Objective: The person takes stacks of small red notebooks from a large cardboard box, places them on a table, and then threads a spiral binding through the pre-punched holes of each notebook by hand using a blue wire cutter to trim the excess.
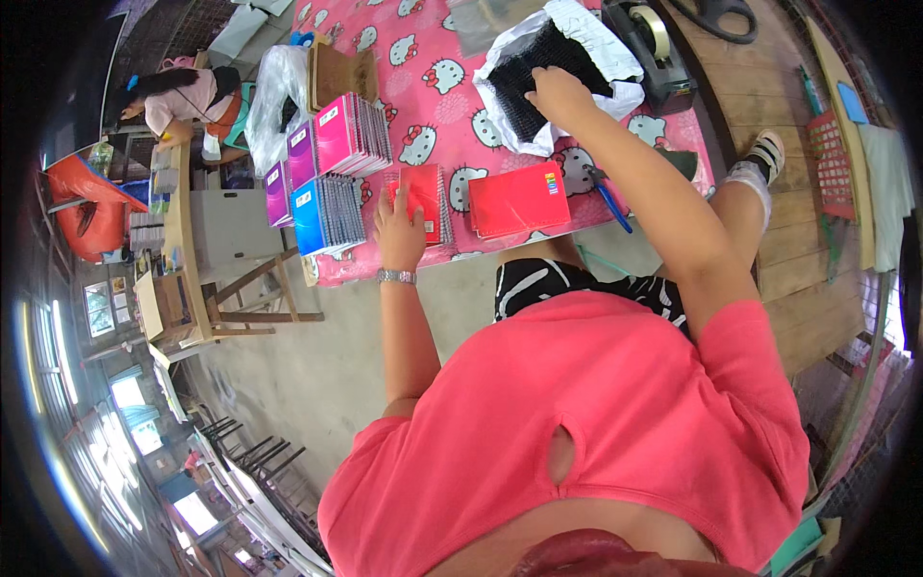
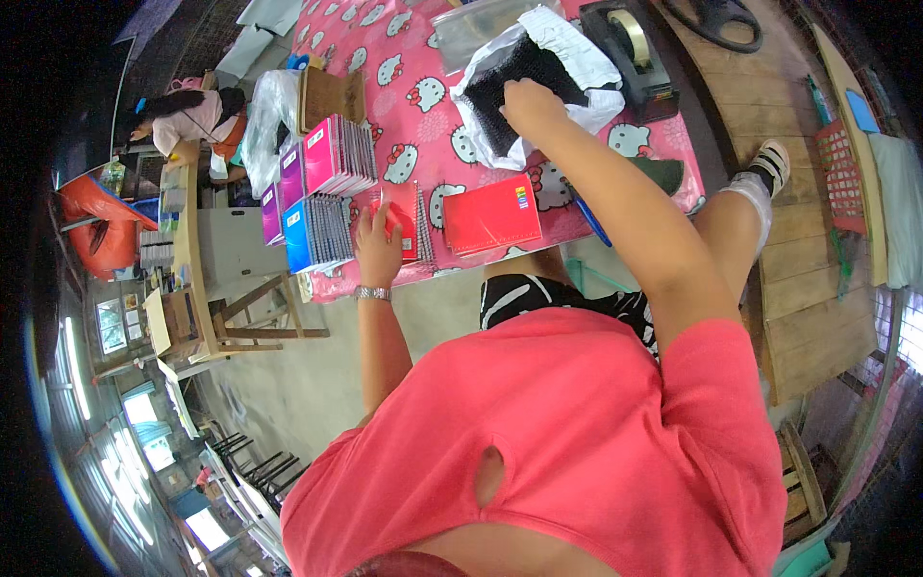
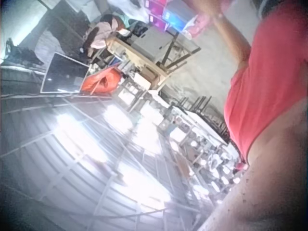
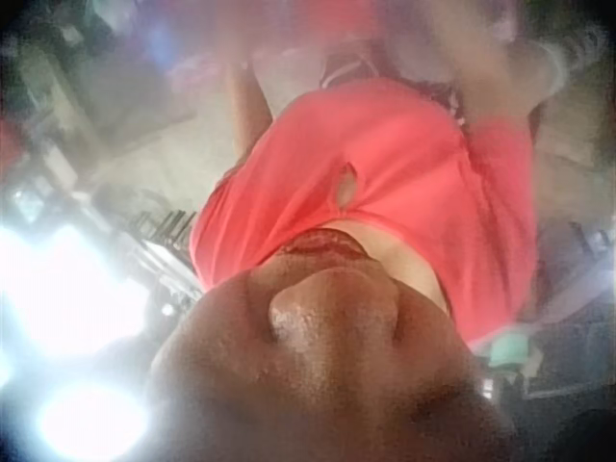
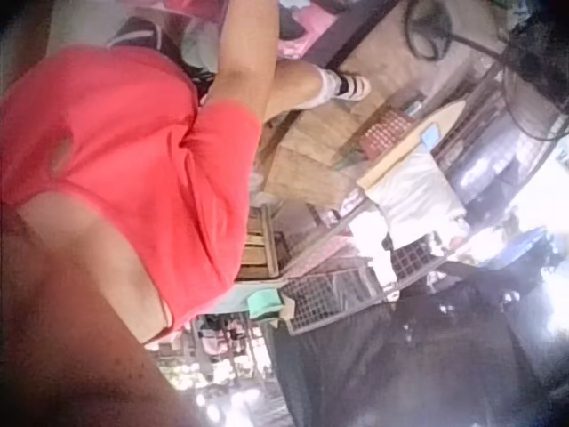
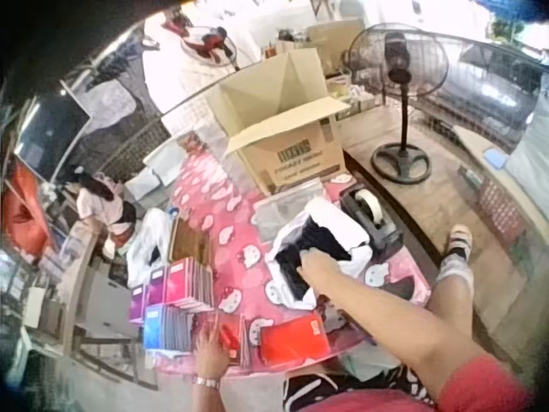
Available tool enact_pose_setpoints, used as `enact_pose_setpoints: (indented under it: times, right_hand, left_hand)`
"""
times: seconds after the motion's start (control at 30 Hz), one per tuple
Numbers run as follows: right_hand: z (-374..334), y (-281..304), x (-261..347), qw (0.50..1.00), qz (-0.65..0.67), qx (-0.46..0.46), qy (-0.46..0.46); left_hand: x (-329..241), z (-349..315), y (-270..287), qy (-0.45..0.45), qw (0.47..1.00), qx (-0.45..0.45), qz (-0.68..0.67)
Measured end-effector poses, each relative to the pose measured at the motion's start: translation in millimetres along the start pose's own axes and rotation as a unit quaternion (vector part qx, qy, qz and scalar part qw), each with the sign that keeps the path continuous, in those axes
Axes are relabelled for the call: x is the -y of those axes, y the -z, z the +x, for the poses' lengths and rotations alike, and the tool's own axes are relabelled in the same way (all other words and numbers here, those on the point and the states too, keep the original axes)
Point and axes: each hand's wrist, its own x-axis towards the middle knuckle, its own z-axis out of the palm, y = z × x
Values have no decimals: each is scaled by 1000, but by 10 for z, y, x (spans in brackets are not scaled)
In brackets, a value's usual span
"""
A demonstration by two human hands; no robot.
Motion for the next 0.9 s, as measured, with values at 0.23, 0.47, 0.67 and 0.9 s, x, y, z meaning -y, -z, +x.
enact_pose_setpoints:
  times: [0.23, 0.47, 0.67, 0.9]
  right_hand:
    - [138, -93, -8, 998, -43, 5, -51]
    - [59, -46, -16, 999, -40, 16, 10]
    - [305, -193, -273, 998, 10, -55, 13]
    - [82, 342, -259, 918, 392, -22, -66]
  left_hand:
    - [183, -274, -127, -5, 982, -24, -188]
    - [265, -222, -123, 0, 970, 0, -242]
    - [209, -128, -101, -29, 973, -26, -226]
    - [-286, -470, 232, -80, 981, -142, -107]
